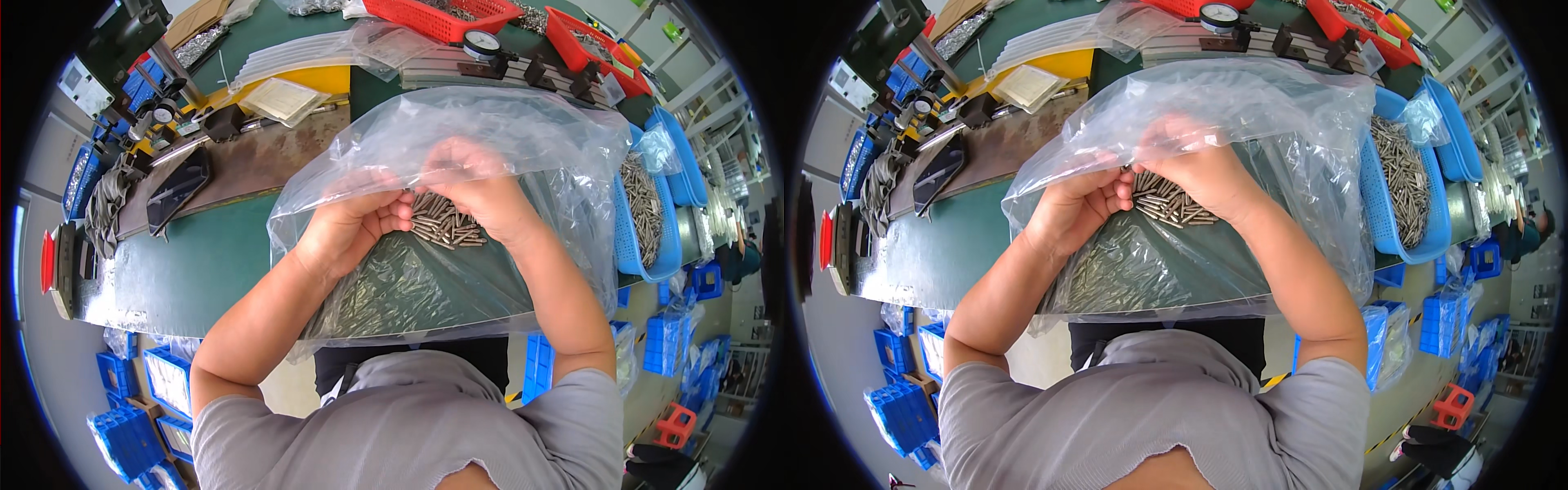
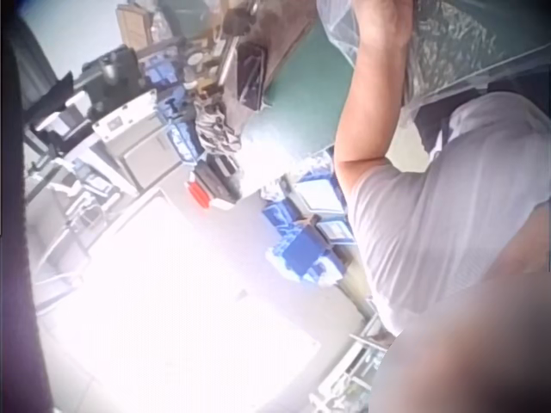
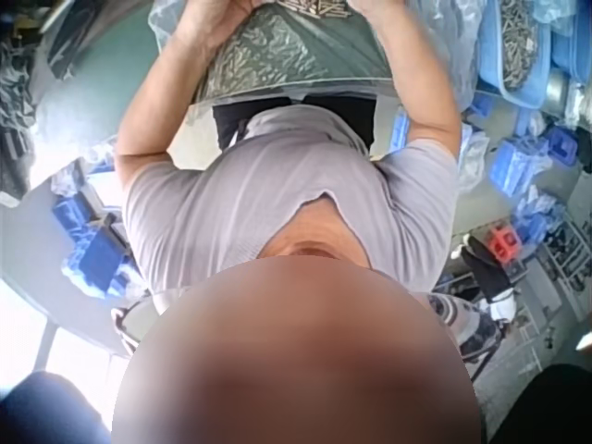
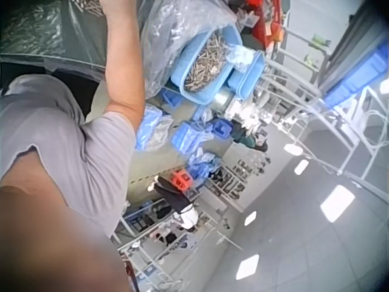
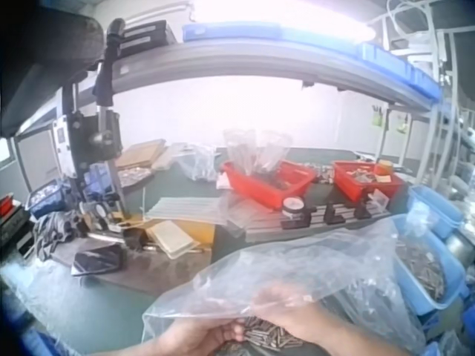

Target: Inspecting and sorting small metal pins at a manufacturing workbench.

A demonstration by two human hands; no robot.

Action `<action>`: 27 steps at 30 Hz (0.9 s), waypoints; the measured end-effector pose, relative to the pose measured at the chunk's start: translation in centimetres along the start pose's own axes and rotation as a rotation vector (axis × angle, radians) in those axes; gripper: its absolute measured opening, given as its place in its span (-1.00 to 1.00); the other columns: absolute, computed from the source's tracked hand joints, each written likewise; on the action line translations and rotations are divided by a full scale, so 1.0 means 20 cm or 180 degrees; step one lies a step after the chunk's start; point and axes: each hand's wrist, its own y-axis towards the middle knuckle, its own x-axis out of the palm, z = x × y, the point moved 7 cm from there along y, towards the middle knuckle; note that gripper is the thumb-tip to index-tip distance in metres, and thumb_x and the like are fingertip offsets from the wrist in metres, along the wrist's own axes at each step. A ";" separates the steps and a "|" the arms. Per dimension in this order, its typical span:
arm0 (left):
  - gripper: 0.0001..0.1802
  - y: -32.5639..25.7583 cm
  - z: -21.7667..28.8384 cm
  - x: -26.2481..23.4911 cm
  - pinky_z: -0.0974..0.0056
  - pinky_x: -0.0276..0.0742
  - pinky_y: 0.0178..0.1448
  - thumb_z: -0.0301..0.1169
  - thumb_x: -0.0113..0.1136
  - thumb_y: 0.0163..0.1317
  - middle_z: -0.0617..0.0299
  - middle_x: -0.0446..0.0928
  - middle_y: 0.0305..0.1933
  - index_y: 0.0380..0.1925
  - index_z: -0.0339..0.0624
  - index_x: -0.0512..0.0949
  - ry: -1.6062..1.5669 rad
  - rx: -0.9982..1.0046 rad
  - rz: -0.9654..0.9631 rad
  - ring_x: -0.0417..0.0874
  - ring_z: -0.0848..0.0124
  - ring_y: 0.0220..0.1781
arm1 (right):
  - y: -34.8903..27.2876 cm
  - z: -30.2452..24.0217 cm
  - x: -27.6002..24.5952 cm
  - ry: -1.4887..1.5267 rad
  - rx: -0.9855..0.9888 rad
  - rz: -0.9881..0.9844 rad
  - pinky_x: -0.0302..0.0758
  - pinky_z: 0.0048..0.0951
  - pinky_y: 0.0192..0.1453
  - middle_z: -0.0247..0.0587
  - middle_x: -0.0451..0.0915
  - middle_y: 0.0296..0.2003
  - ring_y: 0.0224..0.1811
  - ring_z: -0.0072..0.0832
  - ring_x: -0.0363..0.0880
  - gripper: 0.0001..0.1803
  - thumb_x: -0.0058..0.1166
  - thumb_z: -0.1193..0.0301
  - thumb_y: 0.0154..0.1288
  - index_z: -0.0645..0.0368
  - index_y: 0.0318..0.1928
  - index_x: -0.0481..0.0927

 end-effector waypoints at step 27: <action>-0.86 0.00 0.01 0.00 0.29 0.57 -0.19 -0.51 0.03 0.22 0.13 0.56 -0.33 -0.22 -0.27 0.46 0.0186 0.0117 0.0095 0.59 0.39 -0.34 | -0.45 -0.64 0.04 -0.1479 -0.0908 -0.0067 0.40 -0.52 -0.39 -0.27 0.47 -0.52 -0.47 -0.60 0.46 -0.88 0.13 0.49 0.17 0.25 -0.36 0.47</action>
